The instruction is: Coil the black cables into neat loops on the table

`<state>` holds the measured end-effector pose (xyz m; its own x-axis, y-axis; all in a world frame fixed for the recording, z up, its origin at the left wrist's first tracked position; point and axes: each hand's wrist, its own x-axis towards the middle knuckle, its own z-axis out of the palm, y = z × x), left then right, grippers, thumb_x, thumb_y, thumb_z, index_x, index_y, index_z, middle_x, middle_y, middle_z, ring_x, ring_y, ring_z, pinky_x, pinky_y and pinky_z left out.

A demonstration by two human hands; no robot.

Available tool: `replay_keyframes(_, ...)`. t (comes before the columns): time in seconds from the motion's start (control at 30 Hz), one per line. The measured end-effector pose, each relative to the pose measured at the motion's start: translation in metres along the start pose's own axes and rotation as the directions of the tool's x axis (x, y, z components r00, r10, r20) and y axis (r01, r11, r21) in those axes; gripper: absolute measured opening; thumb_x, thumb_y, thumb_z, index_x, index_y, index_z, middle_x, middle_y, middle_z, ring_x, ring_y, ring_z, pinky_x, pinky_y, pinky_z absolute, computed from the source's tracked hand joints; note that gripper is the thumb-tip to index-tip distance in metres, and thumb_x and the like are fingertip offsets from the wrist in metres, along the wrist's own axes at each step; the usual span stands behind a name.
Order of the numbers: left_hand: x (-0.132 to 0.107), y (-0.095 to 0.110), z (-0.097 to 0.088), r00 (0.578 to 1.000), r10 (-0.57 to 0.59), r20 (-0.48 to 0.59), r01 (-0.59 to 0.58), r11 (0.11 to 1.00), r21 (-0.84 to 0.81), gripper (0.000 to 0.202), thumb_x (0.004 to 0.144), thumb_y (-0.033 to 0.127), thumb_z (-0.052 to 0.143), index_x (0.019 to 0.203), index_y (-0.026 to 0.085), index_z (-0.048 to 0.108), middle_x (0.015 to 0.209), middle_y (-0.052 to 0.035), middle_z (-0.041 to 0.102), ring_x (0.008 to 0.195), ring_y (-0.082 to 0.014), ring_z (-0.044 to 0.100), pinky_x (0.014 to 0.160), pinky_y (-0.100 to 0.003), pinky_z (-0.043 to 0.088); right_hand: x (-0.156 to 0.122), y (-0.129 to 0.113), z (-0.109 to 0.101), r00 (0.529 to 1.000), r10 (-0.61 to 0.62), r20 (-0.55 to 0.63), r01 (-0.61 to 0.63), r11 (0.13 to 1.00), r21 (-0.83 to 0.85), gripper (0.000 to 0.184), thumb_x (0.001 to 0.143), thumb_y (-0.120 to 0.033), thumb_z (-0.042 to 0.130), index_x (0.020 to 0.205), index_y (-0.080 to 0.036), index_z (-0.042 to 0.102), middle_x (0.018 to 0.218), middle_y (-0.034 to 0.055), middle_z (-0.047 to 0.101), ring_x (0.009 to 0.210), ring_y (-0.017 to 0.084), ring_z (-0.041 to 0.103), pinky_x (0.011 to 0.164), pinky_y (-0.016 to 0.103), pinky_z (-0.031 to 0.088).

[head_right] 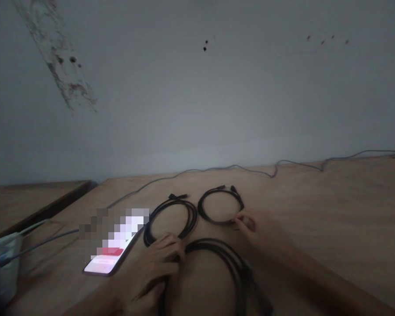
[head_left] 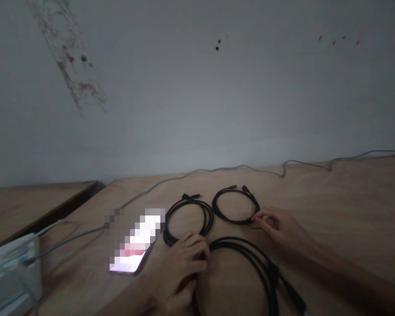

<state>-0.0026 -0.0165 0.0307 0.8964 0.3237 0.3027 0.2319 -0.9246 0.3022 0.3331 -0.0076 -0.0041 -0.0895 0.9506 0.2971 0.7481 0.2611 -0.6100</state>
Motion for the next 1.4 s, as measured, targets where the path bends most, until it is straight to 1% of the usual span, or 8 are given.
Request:
replay_keyframes(0.13, -0.003, -0.001, 0.005, 0.995, -0.079, -0.058, 0.084, 0.991, 0.105, 0.007, 0.086, 0.022, 0.046, 0.087, 0.021, 0.054, 0.097, -0.0084, 0.063, 0.092, -0.0260, 0.057, 0.086, -0.046, 0.046, 0.004, 0.004, -0.004, 0.999, -0.036, 0.035, 0.037, 0.999, -0.020, 0.023, 0.091, -0.036, 0.058, 0.101, -0.024, 0.075, 0.085, 0.0037, 0.074, 0.067, 0.019, 0.062, 0.061, 0.030, 0.044)
replay_keyframes(0.3, -0.002, 0.001, 0.006, 0.972, -0.230, -0.042, 0.233, 0.966, 0.112, 0.023, 0.093, 0.027, 0.054, 0.115, 0.025, 0.060, 0.136, -0.0093, 0.059, 0.123, -0.0289, 0.055, 0.107, -0.046, 0.042, 0.004, 0.000, -0.005, 0.985, -0.080, 0.153, 0.079, 0.997, 0.013, 0.018, 0.083, -0.021, 0.060, 0.092, -0.023, 0.076, 0.089, 0.0044, 0.076, 0.079, 0.022, 0.069, 0.068, 0.031, 0.049)
replay_keyframes(0.47, 0.000, 0.003, 0.004, 0.966, -0.256, -0.034, 0.258, 0.961, 0.102, 0.019, 0.092, 0.029, 0.055, 0.109, 0.025, 0.064, 0.117, -0.0070, 0.067, 0.111, -0.0267, 0.060, 0.102, -0.045, 0.044, 0.005, 0.012, -0.004, 0.982, -0.056, 0.181, 0.066, 0.997, -0.050, 0.027, 0.073, -0.012, 0.057, 0.089, -0.022, 0.076, 0.080, 0.0037, 0.075, 0.071, 0.020, 0.066, 0.065, 0.030, 0.047)
replay_keyframes(0.7, 0.004, 0.007, 0.008, 0.900, -0.425, -0.094, 0.435, 0.884, 0.172, 0.003, 0.082, 0.022, 0.057, 0.079, 0.021, 0.057, 0.084, -0.0029, 0.063, 0.085, -0.0222, 0.061, 0.087, -0.041, 0.047, 0.005, 0.019, -0.009, 0.994, 0.017, 0.112, 0.004, 0.984, -0.178, 0.016, 0.072, -0.019, 0.061, 0.080, -0.022, 0.074, 0.071, 0.0031, 0.071, 0.065, 0.019, 0.061, 0.061, 0.028, 0.041)
replay_keyframes(0.9, 0.009, 0.010, 0.007, 0.811, -0.584, -0.035, 0.582, 0.799, 0.152, 0.017, 0.080, 0.031, 0.063, 0.095, 0.023, 0.060, 0.084, -0.0009, 0.064, 0.083, -0.0227, 0.061, 0.069, -0.032, 0.046, 0.005, 0.008, -0.011, 0.997, -0.005, 0.078, 0.017, 0.987, -0.161, 0.020, 0.080, -0.024, 0.056, 0.084, -0.022, 0.075, 0.070, 0.0025, 0.070, 0.062, 0.018, 0.059, 0.058, 0.028, 0.038)
replay_keyframes(1.17, 0.004, 0.011, 0.011, 0.811, -0.584, 0.017, 0.553, 0.777, 0.300, 0.014, 0.089, 0.031, 0.055, 0.097, 0.021, 0.061, 0.096, -0.0086, 0.067, 0.093, -0.0300, 0.064, 0.078, -0.040, 0.049, 0.003, 0.005, -0.010, 0.995, -0.015, -0.094, 0.008, 0.998, -0.069, 0.025, 0.086, -0.032, 0.054, 0.094, -0.021, 0.074, 0.063, 0.0001, 0.066, 0.055, 0.017, 0.055, 0.053, 0.028, 0.038)
replay_keyframes(1.3, -0.002, 0.006, 0.014, 0.838, -0.539, -0.088, 0.539, 0.791, 0.290, 0.013, 0.093, 0.033, 0.054, 0.099, 0.022, 0.058, 0.097, -0.0074, 0.068, 0.094, -0.0280, 0.064, 0.077, -0.037, 0.048, 0.002, 0.004, -0.010, 0.987, 0.003, -0.163, -0.012, 0.998, -0.054, 0.026, 0.086, -0.034, 0.054, 0.096, -0.020, 0.074, 0.065, 0.0016, 0.067, 0.056, 0.017, 0.056, 0.054, 0.029, 0.041)
replay_keyframes(1.4, -0.003, -0.002, 0.013, 0.772, -0.590, -0.238, 0.636, 0.716, 0.287, 0.013, 0.098, 0.032, 0.046, 0.097, 0.022, 0.054, 0.090, -0.0064, 0.067, 0.086, -0.0257, 0.066, 0.073, -0.036, 0.047, 0.002, 0.003, -0.012, 0.975, 0.045, -0.220, -0.048, 0.999, -0.011, 0.029, 0.088, -0.038, 0.053, 0.094, -0.019, 0.075, 0.063, 0.0022, 0.065, 0.056, 0.018, 0.057, 0.052, 0.029, 0.040)
